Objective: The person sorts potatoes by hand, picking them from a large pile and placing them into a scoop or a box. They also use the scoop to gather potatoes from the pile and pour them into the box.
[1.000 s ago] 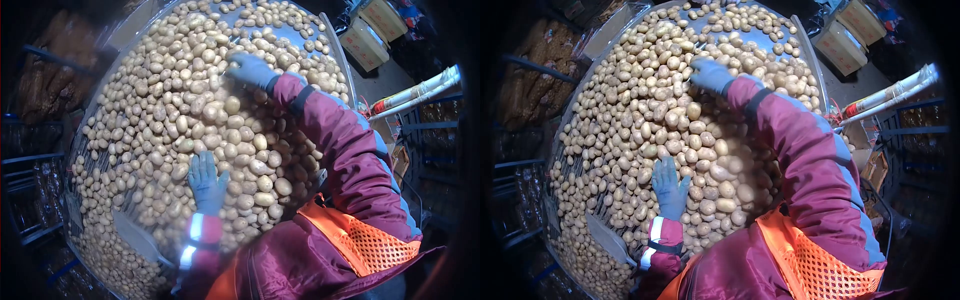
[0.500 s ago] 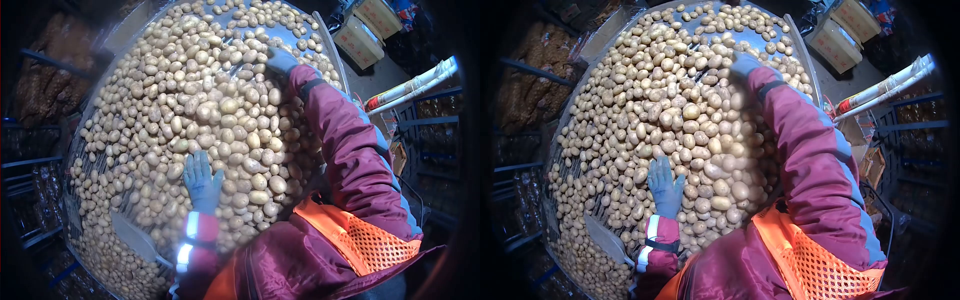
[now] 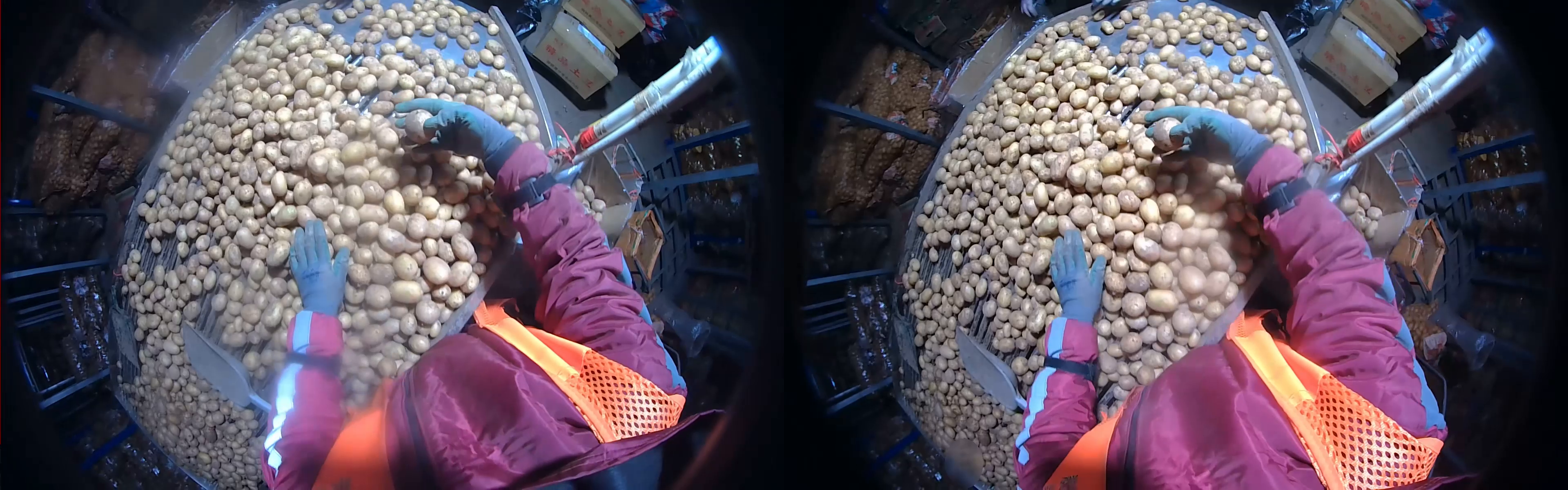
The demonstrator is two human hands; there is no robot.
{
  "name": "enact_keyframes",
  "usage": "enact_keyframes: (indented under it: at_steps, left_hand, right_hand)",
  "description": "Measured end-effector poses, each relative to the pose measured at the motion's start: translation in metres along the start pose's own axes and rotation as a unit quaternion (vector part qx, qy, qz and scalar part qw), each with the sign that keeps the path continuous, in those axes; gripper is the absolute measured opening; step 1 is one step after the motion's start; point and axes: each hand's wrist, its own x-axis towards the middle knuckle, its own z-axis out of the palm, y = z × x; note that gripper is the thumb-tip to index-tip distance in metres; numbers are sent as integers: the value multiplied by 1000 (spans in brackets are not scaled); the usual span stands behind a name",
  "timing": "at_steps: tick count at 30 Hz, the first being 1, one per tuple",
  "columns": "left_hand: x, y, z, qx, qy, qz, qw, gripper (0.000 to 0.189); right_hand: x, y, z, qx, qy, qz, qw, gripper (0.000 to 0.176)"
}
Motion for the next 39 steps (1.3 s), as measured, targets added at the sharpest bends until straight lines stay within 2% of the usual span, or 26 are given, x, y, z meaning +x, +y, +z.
enact_keyframes:
  at_steps: [2,4,6,8,9,10,12,13,14,15,16,18,20,21,22,24,26,27,28,30,31,32,35,36,38,39]
  left_hand:
    - [-2,-2,3,-3,15,6,1000,78]
    - [-4,0,2,-7,8,-7,1000,76]
    - [-5,2,8,-19,52,9,998,74]
    - [-6,12,7,-48,44,1,998,71]
    - [-4,18,10,-66,33,-9,997,71]
    - [-2,25,13,-85,22,-19,996,70]
    - [1,50,9,-43,-23,-19,999,73]
    - [3,62,6,-40,-33,-66,996,74]
    - [4,70,3,-36,-43,-115,992,76]
    - [5,70,10,-33,-45,-114,992,79]
    - [7,76,5,-30,-53,-114,992,80]
    - [5,84,-3,-49,-57,-104,992,80]
    - [-4,72,0,-105,-58,-54,991,77]
    - [-11,65,-2,-141,-53,-38,988,75]
    - [-13,58,-6,-178,-45,-21,983,72]
    - [-21,50,-15,-198,-24,-14,980,68]
    - [-24,36,-21,-218,-6,0,976,63]
    - [-24,26,-23,-161,21,18,987,59]
    - [-28,16,-26,-106,47,32,993,54]
    - [-36,-8,-37,-145,77,-17,986,52]
    - [-43,-22,-37,-162,90,-28,982,50]
    - [-48,-33,-35,-179,105,-36,978,48]
    - [-59,-37,-44,-216,95,-91,968,49]
    - [-60,-32,-52,-239,86,-92,963,50]
    - [-63,-25,-55,-219,71,-97,968,51]
    - [-64,-23,-53,-216,82,-97,968,50]
  right_hand:
    - [-19,20,8,41,-38,-23,998,41]
    - [-49,30,28,120,3,27,992,38]
    - [-78,39,43,-37,52,94,994,38]
    - [-103,59,69,-90,-2,163,982,42]
    - [-119,79,77,-82,-13,140,987,46]
    - [-133,70,101,-135,-30,161,977,49]
    - [-141,119,103,-247,-101,59,962,48]
    - [-140,118,106,-244,-103,58,962,48]
    - [-134,116,111,-340,-95,-7,936,46]
    - [-127,114,117,-430,-86,-73,896,44]
    - [-114,108,121,-161,-4,111,981,44]
    - [-84,122,89,-246,-40,122,961,52]
    - [-76,107,91,-279,-6,76,957,58]
    - [-68,104,85,-208,23,116,971,60]
    - [-56,96,84,-281,49,114,952,60]
    - [-21,93,71,-306,67,43,949,63]
    - [5,99,52,-304,139,12,942,61]
    - [10,99,49,-303,176,-26,936,63]
    - [6,86,48,-239,176,3,955,62]
    - [-19,66,46,-67,212,-15,975,54]
    - [-35,63,39,79,185,-2,980,43]
    - [-54,50,33,126,125,12,984,42]
    - [-103,70,24,201,197,16,959,51]
    - [-115,82,12,232,140,8,962,49]
    - [-134,95,24,230,122,-69,963,45]
    - [-148,86,40,213,133,-63,966,39]
